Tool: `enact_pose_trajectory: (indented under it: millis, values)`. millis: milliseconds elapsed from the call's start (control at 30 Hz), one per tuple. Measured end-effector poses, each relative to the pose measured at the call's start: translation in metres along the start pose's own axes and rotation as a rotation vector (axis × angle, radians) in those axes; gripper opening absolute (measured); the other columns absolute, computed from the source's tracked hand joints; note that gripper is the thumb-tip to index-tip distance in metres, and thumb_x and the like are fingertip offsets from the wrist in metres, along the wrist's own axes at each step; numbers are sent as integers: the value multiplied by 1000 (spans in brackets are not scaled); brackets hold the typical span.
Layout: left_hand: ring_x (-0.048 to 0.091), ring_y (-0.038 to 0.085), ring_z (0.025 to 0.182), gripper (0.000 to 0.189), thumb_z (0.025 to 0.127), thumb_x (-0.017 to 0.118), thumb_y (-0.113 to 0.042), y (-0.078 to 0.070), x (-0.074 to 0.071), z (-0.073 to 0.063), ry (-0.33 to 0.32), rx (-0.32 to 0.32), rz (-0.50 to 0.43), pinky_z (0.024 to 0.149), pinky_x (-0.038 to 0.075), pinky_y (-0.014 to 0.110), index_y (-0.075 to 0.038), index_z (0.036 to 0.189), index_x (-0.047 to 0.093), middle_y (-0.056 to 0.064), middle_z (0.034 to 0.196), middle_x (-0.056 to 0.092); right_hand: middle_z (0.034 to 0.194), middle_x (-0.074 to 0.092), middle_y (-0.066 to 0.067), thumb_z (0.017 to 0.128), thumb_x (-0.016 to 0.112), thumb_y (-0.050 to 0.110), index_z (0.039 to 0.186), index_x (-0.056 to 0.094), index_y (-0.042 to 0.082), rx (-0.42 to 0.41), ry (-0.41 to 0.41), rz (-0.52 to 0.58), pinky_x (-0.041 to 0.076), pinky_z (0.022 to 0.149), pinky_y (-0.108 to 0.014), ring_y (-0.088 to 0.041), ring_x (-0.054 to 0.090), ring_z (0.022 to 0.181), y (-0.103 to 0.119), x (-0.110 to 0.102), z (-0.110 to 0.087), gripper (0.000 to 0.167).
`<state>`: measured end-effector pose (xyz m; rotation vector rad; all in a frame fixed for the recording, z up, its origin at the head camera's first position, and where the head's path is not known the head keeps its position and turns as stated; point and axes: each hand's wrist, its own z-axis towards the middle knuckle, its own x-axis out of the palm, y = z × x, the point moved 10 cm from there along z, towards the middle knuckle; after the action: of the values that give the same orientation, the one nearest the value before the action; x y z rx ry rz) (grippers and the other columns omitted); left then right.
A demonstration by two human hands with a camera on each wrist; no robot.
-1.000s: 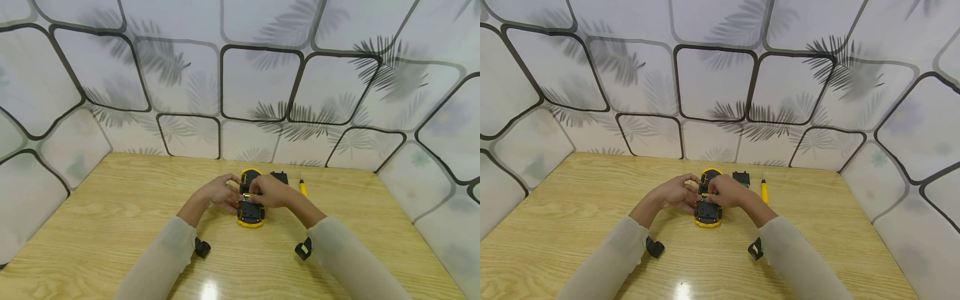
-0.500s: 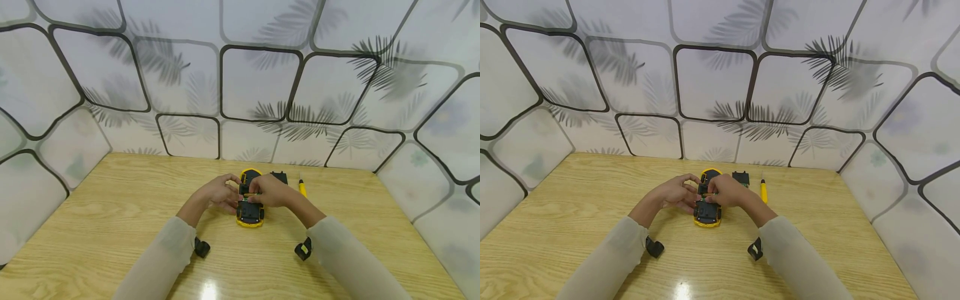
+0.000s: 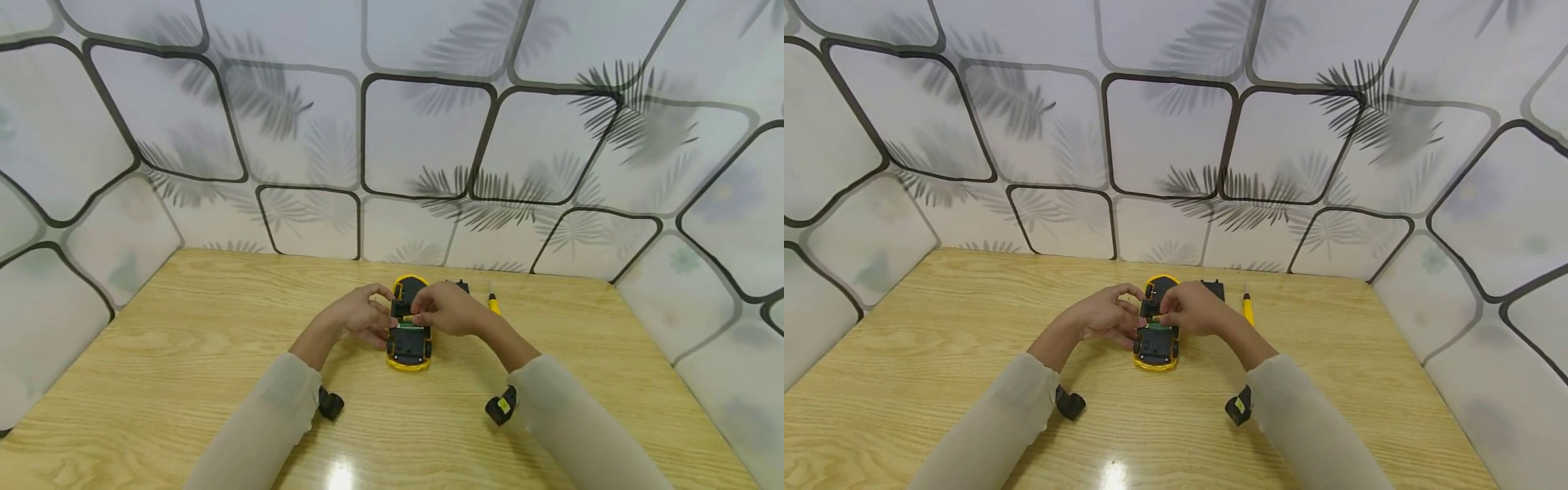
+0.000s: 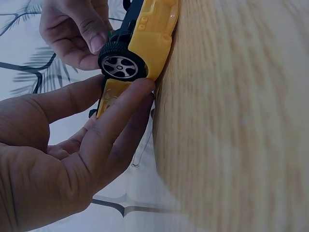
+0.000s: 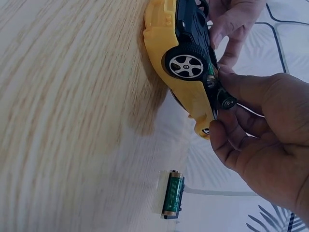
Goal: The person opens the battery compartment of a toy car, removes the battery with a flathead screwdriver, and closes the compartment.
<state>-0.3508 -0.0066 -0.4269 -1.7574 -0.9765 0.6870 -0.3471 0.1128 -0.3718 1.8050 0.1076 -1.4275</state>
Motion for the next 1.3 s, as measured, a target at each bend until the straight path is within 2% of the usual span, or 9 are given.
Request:
enact_pose_trajectory:
  millis: [300, 733, 1033, 1300]
  values:
    - [67, 36, 93, 47, 95, 66, 7, 1, 1, 2, -1, -2, 4, 76, 64, 48, -9, 135, 47, 25, 138, 54, 89, 71, 7, 98, 72, 17, 102, 75, 13, -9, -80, -18, 54, 65, -30, -9, 62, 74, -8, -13, -10, 7]
    - [66, 33, 88, 46, 96, 66, 6, 0, 0, -1, -13, -6, 9, 75, 64, 48, -10, 135, 49, 24, 136, 55, 97, 73, 4, 98, 71, 15, 105, 75, 11, -70, -185, -15, 58, 77, -35, -12, 67, 86, -19, -33, -30, 9]
    - [66, 31, 86, 45, 96, 65, 6, 0, 1, -1, -12, -18, 4, 73, 64, 48, -10, 135, 49, 23, 135, 55, 97, 74, 5, 98, 71, 15, 107, 76, 11, -31, -215, -54, 59, 81, -39, -15, 68, 90, -41, -43, -45, 11]
    - [66, 32, 86, 46, 95, 66, 7, 0, 0, -1, -15, -19, 2, 74, 64, 48, -10, 135, 49, 23, 136, 54, 95, 72, 5, 99, 70, 14, 106, 76, 10, 29, -182, -79, 58, 77, -37, -13, 67, 87, -60, -40, -48, 10]
